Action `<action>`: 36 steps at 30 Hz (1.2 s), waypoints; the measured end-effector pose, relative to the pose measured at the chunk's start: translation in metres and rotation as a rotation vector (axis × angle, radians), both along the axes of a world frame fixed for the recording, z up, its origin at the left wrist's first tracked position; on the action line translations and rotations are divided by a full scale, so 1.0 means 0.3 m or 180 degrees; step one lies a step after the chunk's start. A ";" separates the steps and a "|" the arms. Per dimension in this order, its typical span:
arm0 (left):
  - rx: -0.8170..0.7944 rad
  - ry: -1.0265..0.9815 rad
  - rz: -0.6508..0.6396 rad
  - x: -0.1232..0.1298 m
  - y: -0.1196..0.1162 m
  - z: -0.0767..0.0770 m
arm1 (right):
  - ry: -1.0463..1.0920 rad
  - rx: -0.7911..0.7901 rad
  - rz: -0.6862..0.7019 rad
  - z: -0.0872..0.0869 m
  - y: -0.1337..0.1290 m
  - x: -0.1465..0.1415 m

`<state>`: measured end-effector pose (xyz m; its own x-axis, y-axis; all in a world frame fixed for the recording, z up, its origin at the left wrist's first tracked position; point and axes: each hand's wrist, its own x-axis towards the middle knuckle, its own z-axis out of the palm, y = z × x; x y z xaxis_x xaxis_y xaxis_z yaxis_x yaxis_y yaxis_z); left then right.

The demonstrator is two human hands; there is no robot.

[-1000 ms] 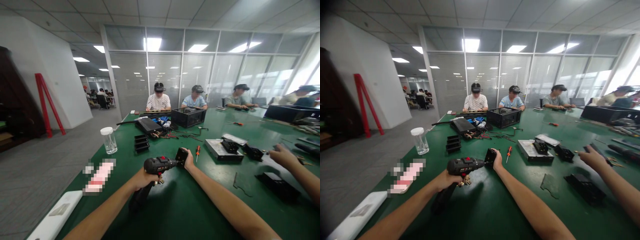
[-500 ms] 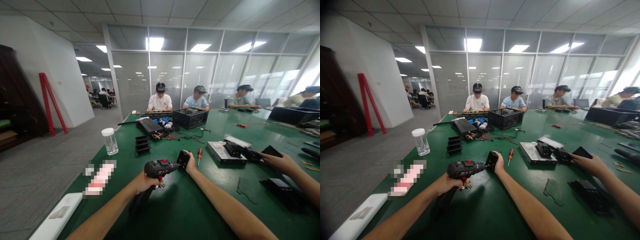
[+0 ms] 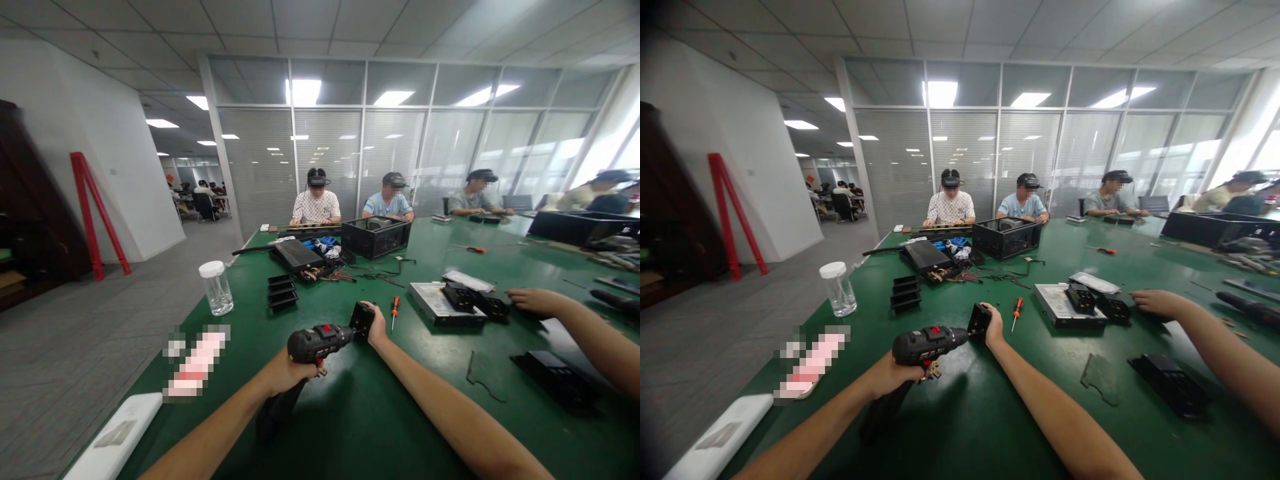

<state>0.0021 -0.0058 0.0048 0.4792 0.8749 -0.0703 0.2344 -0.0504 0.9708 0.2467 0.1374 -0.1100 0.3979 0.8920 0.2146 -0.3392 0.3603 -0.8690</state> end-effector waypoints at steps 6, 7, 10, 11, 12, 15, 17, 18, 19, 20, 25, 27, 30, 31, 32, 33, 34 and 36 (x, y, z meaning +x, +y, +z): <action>-0.0107 -0.0117 -0.0024 -0.006 0.018 -0.021 | 0.0267 -0.0206 0.0022 0.019 -0.011 -0.005; -0.0122 -0.0122 -0.0002 -0.007 0.019 -0.022 | 0.0299 -0.0224 0.0033 0.022 -0.013 -0.006; -0.0141 -0.0138 0.0037 -0.005 0.017 -0.019 | 0.0359 -0.0276 0.0070 0.032 -0.018 -0.008; -0.0144 -0.0141 0.0042 -0.004 0.016 -0.017 | 0.0377 -0.0297 0.0090 0.035 -0.019 -0.009; -0.0146 -0.0143 0.0040 -0.003 0.015 -0.016 | 0.0404 -0.0314 0.0094 0.037 -0.020 -0.009; -0.0134 -0.0116 0.0015 -0.002 0.014 -0.015 | 0.0481 -0.0330 0.0128 0.041 -0.023 -0.011; -0.0078 -0.0061 -0.0006 -0.004 0.016 -0.018 | 0.0506 -0.0314 0.0153 0.041 -0.025 -0.012; -0.0046 -0.0033 -0.0013 -0.005 0.017 -0.021 | 0.0507 -0.0300 0.0160 0.041 -0.027 -0.012; -0.0016 -0.0008 -0.0023 -0.006 0.018 -0.023 | 0.0501 -0.0287 0.0171 0.041 -0.028 -0.012; 0.0010 0.0015 -0.0036 -0.007 0.018 -0.025 | 0.0491 -0.0278 0.0188 0.040 -0.029 -0.012; 0.0070 0.0139 -0.0005 -0.006 0.007 -0.016 | 0.0526 -0.0308 0.0302 0.039 -0.030 -0.013; 0.0055 0.0130 0.0026 -0.004 0.001 -0.009 | 0.0569 -0.0322 0.0317 0.037 -0.029 -0.012; 0.0028 0.0107 0.0024 -0.004 0.001 -0.005 | 0.0587 -0.0326 0.0316 0.033 -0.026 -0.010; 0.0026 0.0107 0.0015 -0.004 0.003 -0.006 | 0.0590 -0.0327 0.0312 0.031 -0.025 -0.009; 0.0028 0.0106 0.0009 -0.005 0.006 -0.007 | 0.0601 -0.0329 0.0309 0.030 -0.023 -0.008; 0.0034 0.0102 0.0007 -0.007 0.008 -0.009 | 0.0621 -0.0334 0.0321 0.029 -0.021 -0.007; 0.0042 0.0098 0.0007 -0.008 0.011 -0.011 | 0.0652 -0.0344 0.0342 0.029 -0.020 -0.007; 0.0027 0.0111 0.0023 -0.009 0.015 -0.014 | 0.0725 -0.0373 0.0401 0.028 -0.017 -0.007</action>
